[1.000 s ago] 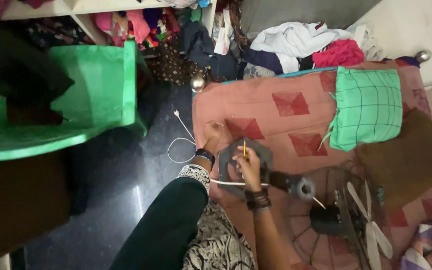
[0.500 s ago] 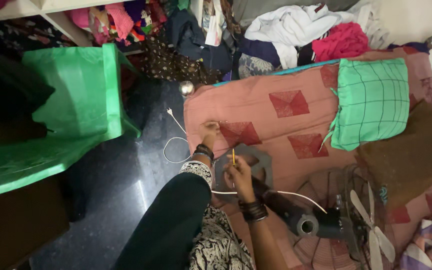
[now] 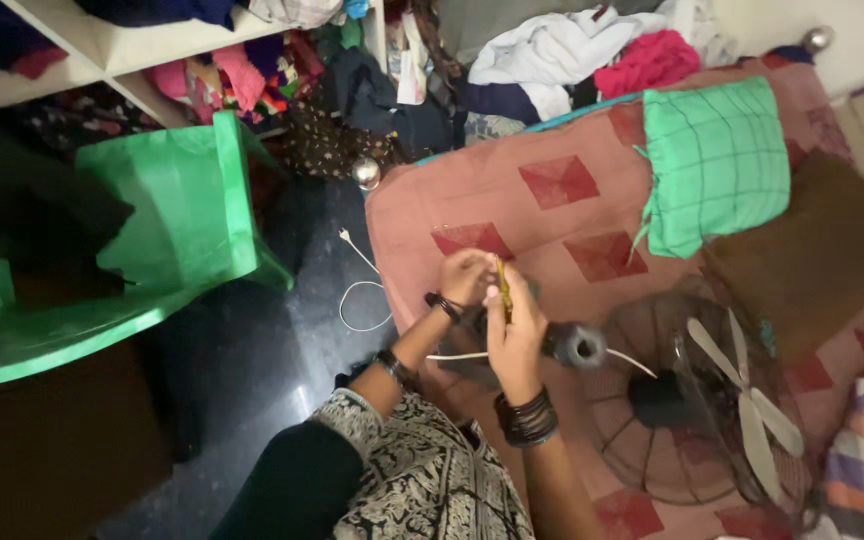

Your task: The person disassembles a standing electric fan by removing the front grille, then the rear grille, and finally detaching the motor and blade assembly from the stand. They then use a screwdriver to loosen a screw on the stand's neck.

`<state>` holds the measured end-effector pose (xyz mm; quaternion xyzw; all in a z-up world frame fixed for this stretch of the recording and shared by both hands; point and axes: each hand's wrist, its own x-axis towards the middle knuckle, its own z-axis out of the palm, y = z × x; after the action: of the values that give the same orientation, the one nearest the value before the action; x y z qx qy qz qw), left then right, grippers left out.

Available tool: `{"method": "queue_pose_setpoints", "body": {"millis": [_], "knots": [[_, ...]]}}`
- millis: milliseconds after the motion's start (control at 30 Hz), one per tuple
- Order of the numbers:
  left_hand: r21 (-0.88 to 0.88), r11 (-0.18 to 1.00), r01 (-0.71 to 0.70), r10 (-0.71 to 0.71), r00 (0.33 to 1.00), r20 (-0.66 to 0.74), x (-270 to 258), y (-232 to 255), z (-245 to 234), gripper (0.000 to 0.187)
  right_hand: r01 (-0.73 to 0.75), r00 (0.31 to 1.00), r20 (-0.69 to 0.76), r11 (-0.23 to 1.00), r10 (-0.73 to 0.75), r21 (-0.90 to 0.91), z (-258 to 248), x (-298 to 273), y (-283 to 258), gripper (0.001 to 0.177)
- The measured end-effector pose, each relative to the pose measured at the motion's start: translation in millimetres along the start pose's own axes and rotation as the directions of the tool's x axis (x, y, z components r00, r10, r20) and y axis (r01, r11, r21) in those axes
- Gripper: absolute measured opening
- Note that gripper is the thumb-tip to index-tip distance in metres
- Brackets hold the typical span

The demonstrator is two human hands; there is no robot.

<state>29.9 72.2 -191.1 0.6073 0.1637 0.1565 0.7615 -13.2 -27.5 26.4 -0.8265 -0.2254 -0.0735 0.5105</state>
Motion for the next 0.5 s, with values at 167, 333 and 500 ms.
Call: {"method": "queue_pose_setpoints", "body": {"millis": [167, 333, 500], "knots": [[0.097, 0.953, -0.289, 0.276, 0.953, 0.126, -68, 119, 58, 0.032, 0.276, 0.95, -0.072, 0.925, -0.304, -0.262, -46, -13, -49, 0.03], [0.179, 0.804, -0.567, 0.559, 0.824, 0.094, -116, 194, 92, 0.035, 0.096, 0.907, -0.407, 0.995, -0.104, -0.041, -80, -44, -29, 0.028], [0.286, 0.841, -0.46, 0.512, 0.846, -0.145, -116, 203, 136, 0.048, -0.042, 0.828, -0.465, 0.863, 0.312, 0.504, -120, -46, 37, 0.026]]}}
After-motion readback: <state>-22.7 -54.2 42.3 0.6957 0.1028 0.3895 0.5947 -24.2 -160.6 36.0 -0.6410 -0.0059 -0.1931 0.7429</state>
